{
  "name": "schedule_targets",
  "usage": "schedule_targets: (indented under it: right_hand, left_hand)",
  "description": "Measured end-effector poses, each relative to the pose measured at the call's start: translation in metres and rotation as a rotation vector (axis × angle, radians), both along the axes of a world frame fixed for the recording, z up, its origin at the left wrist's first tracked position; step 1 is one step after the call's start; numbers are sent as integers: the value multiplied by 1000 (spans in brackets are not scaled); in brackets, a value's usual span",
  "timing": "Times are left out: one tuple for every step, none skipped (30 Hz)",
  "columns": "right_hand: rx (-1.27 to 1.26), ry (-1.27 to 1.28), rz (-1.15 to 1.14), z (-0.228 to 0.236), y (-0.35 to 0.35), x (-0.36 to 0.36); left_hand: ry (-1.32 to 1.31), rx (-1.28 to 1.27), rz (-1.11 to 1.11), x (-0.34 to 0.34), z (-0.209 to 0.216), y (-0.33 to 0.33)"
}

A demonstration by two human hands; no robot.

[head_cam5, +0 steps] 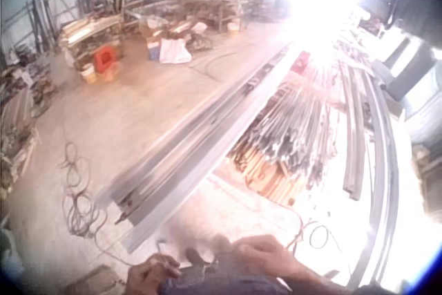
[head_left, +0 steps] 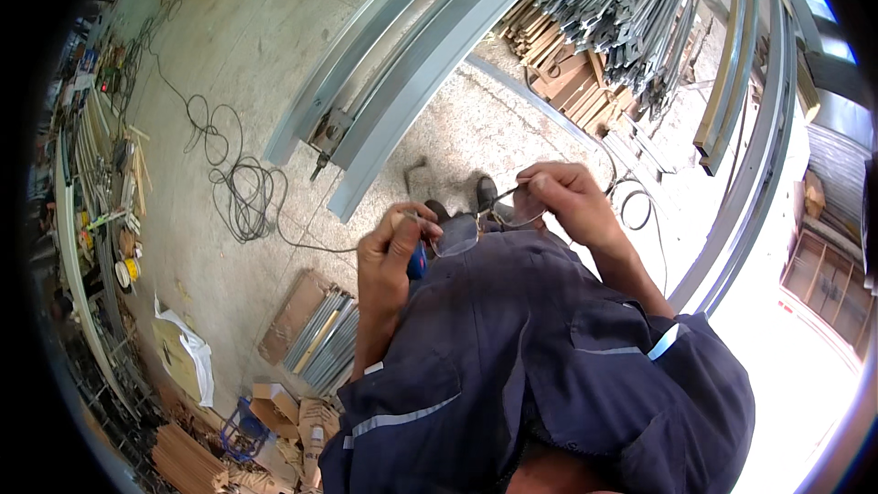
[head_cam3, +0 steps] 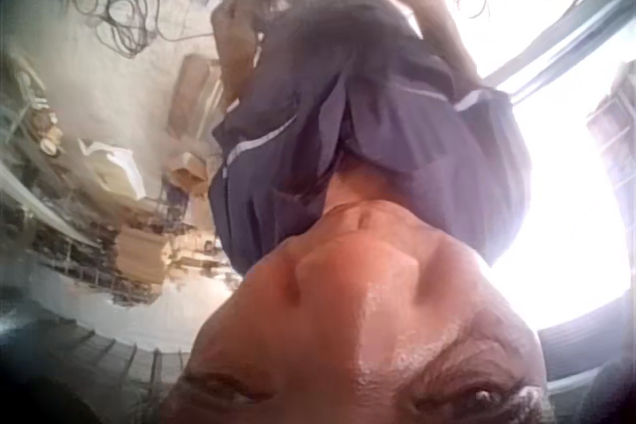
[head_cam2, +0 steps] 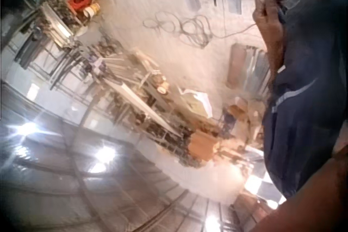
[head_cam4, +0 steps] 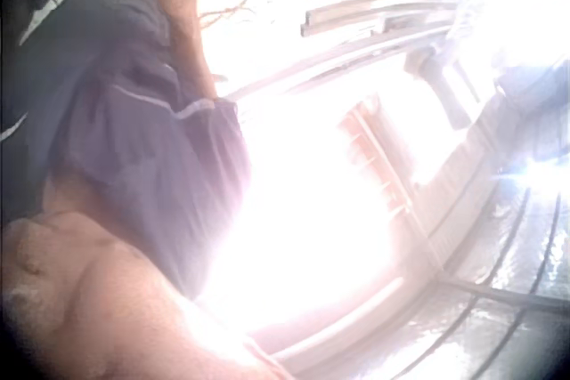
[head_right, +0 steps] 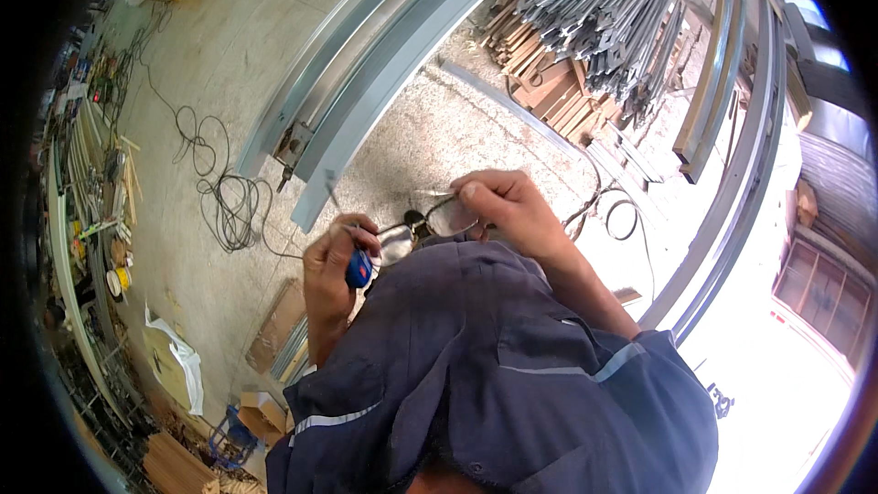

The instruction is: The person measures and marks metal frame components using a tape measure and a marker. They align the tape measure along the frame, mark specific points, and occasionally adjust the frame's position to ensure accuracy.

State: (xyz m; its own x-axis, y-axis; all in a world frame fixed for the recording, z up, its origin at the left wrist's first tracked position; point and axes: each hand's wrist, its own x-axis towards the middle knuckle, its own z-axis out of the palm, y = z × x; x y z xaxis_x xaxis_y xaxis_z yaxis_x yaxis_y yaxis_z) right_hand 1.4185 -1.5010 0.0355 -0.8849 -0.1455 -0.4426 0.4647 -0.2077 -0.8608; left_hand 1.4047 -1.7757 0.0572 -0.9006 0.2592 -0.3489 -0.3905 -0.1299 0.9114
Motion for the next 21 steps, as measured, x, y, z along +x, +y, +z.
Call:
schedule_targets:
  right_hand:
    - [-26, -47, 8, -5, 1, 5]
    - [-58, -95, 25, -9, 1, 7]
    - [-85, -134, 51, -11, 2, 8]
    - [-103, -157, 38, -12, 2, 8]
    - [-118, -179, 23, -14, 3, 8]
    - [-133, -200, 8, -16, 4, 8]
    - [-139, -195, 30, -20, 5, 8]
    - [-140, -190, 32, -18, 5, 7]
    - [-140, -185, 33, -17, 3, 7]
    - [-141, -179, 34, -15, 2, 6]
    - [-155, -194, 23, -16, 1, 5]
    - [-189, -205, 18, -16, 1, 5]
    - [-222, -216, 11, -15, 1, 5]
    - [-252, -223, 3, -16, 1, 5]
    - [-260, -234, 5, -19, 1, 6]
    - [-286, -233, -4, -22, 0, 7]
    - [-314, -235, -11, -24, 0, 8]
    - [-341, -235, -19, -24, 0, 9]
    - [-315, -186, -12, -18, 0, 9]
    - [-253, -118, 56, -12, 0, 8]
    - [-186, -49, 117, -7, 2, 6]
  left_hand:
    - [-6, -36, -37, 3, -4, 2]
    - [-14, -78, -67, 6, -6, 3]
    - [-81, -14, -45, 8, -8, 5]
    - [-76, -57, -88, 8, -6, 5]
    - [-70, -98, -134, 7, -4, 5]
    - [-63, -138, -180, 7, -3, 5]
    - [-42, -178, -193, 7, -1, 5]
    - [-15, -213, -210, 6, 0, 6]
    - [11, -248, -227, 6, 1, 8]
    - [39, -283, -245, 6, 2, 9]
    - [67, -298, -243, 7, 1, 10]
    - [75, -298, -254, 8, 3, 10]
    - [83, -298, -266, 10, 6, 9]
    - [95, -295, -281, 11, 7, 10]
    - [81, -306, -287, 12, 10, 8]
    - [20, -314, -245, 13, 14, 6]
    - [-44, -323, -202, 15, 18, 2]
    - [-107, -332, -161, 17, 21, -3]
    - [-150, -230, -90, 19, 13, -13]
    - [-95, -325, -197, 19, 16, -24]
    - [-33, -416, -309, 14, 19, -35]
